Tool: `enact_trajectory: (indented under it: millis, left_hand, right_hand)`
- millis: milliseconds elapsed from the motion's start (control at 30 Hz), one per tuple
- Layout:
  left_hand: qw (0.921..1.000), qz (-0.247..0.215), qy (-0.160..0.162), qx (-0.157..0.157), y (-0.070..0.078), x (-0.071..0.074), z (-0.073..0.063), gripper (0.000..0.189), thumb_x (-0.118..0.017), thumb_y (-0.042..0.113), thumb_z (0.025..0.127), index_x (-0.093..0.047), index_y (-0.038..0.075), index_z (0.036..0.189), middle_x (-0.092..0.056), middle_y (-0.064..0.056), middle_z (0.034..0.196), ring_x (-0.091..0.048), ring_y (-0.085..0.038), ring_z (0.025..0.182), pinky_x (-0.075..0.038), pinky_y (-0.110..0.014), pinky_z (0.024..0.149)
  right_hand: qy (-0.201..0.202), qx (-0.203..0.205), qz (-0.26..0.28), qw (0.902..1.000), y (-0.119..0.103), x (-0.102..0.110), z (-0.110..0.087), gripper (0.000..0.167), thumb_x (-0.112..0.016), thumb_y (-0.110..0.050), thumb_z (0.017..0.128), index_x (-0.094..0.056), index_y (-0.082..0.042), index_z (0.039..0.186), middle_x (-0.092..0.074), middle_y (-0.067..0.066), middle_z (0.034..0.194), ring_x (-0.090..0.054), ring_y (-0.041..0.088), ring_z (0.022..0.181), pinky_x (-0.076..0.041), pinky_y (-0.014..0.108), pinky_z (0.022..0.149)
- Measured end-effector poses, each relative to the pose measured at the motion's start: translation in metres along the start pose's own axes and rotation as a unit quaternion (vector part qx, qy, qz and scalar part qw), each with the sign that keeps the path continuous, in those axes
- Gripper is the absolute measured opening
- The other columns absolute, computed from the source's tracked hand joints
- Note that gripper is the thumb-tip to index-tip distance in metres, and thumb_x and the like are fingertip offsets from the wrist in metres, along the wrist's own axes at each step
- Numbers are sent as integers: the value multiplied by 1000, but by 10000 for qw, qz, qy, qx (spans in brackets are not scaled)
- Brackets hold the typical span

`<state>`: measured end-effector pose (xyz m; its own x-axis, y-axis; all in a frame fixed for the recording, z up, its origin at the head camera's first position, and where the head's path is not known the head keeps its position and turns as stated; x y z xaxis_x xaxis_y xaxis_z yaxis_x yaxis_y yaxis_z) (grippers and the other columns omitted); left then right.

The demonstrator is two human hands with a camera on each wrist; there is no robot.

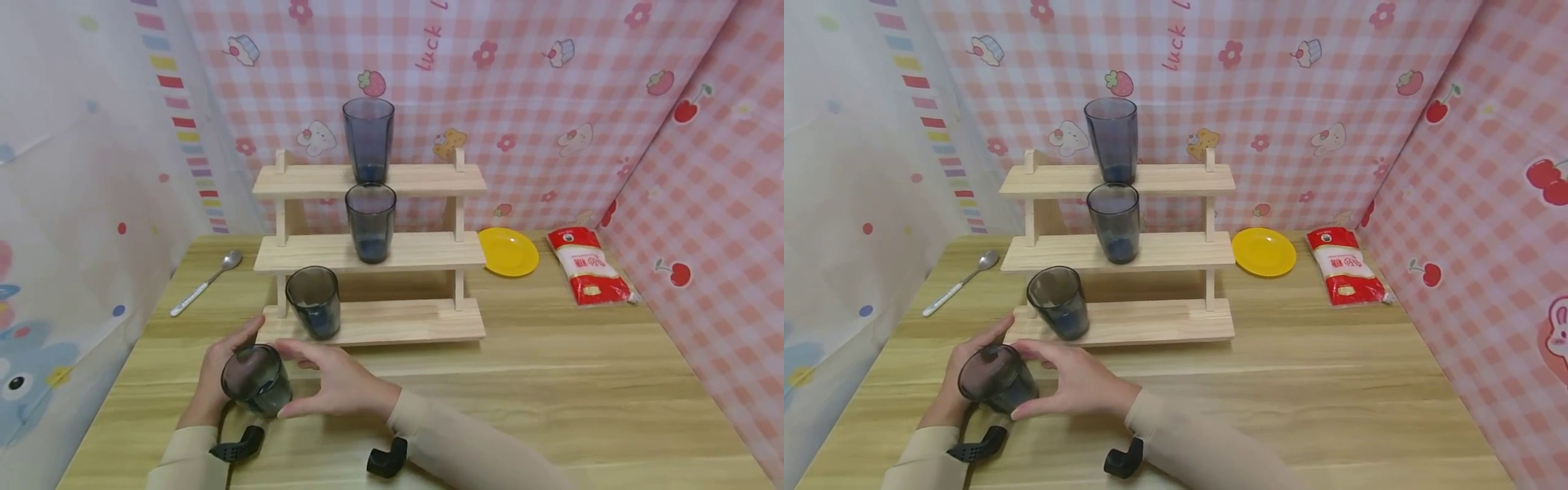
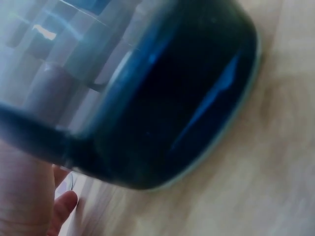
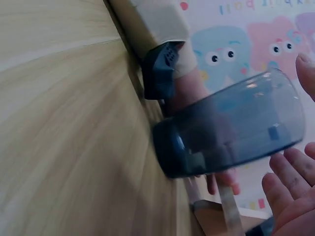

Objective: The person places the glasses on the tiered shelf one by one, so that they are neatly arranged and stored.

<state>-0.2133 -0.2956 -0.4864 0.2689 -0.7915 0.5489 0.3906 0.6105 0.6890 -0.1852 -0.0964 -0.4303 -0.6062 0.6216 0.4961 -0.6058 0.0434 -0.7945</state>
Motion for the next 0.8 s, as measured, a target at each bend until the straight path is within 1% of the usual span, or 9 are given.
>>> enact_trajectory:
  millis: [67,200,267,367,467,533,633,733,800]
  left_hand:
    - [10000,-26,-36,-64,-1,-1,0,52,-75,5,80,-61,8,130,-58,-14,131,-46,7,120,-32,-6,99]
    - [9999,15,-74,-73,-3,-1,0,51,-73,5,82,-60,8,131,-58,-13,132,-45,8,121,-31,-6,99]
    - [9999,46,-77,-87,-2,-1,0,50,-73,6,83,-60,8,131,-58,-13,132,-45,8,121,-31,-6,99]
    - [9999,86,-77,-97,-1,-1,0,49,-72,7,83,-60,8,131,-59,-13,131,-46,7,120,-32,-6,98]
    - [9999,102,-72,-117,0,-2,0,50,-73,8,83,-60,8,131,-59,-13,130,-47,4,119,-32,-6,98]
    - [9998,167,-57,-136,0,-2,0,52,-74,7,81,-60,8,131,-59,-13,130,-48,2,119,-32,-5,97]
    - [9994,334,2,-115,0,-3,1,57,-80,8,76,-61,8,130,-60,-13,129,-50,-2,117,-33,-4,95]
    - [9983,585,59,25,-1,-2,2,58,-83,13,75,-62,10,129,-61,-10,128,-53,-8,116,-33,-3,94]
    - [9972,721,66,165,-2,-2,2,57,-83,19,76,-62,12,130,-62,-8,128,-56,-15,116,-32,-4,95]
  right_hand:
    - [-71,-80,-11,9999,2,-4,4,92,-82,-28,77,-29,-15,151,-38,-4,150,-40,3,131,-39,18,101]
    - [-135,-276,-67,9995,9,-12,12,95,-81,-33,78,-23,-20,153,-32,-5,154,-38,4,132,-37,20,104]
    - [-143,-375,-155,9991,13,-16,16,95,-79,-37,79,-23,-20,153,-29,-8,154,-38,4,132,-37,20,104]
    - [-88,-443,-308,9985,16,-19,20,93,-79,-40,79,-26,-18,152,-30,-9,154,-41,4,130,-36,18,103]
    - [34,-424,-383,9984,17,-19,22,89,-79,-40,78,-32,-15,150,-36,-9,150,-44,2,126,-37,15,101]
    - [132,-387,-389,9984,16,-17,21,87,-81,-38,77,-36,-15,148,-41,-8,147,-47,1,123,-39,15,99]
    - [226,-312,-277,9989,15,-13,16,85,-83,-35,75,-39,-17,145,-46,-9,143,-51,-1,118,-42,17,97]
    - [260,-247,-190,9992,15,-7,6,85,-84,-32,74,-40,-16,145,-49,-9,140,-51,0,119,-44,17,96]
    - [248,-291,-108,9992,16,-3,-2,85,-84,-32,74,-40,-16,145,-49,-9,140,-49,1,121,-43,18,96]
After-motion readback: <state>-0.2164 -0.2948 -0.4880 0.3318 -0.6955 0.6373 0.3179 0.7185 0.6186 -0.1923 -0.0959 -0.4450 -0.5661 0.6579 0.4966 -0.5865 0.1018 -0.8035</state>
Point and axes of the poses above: each hand's wrist, its own z-axis towards the middle knuckle, its own x-axis out of the back of the hand, y = z × x, the point moved 7 cm from there along z, towards the middle knuckle
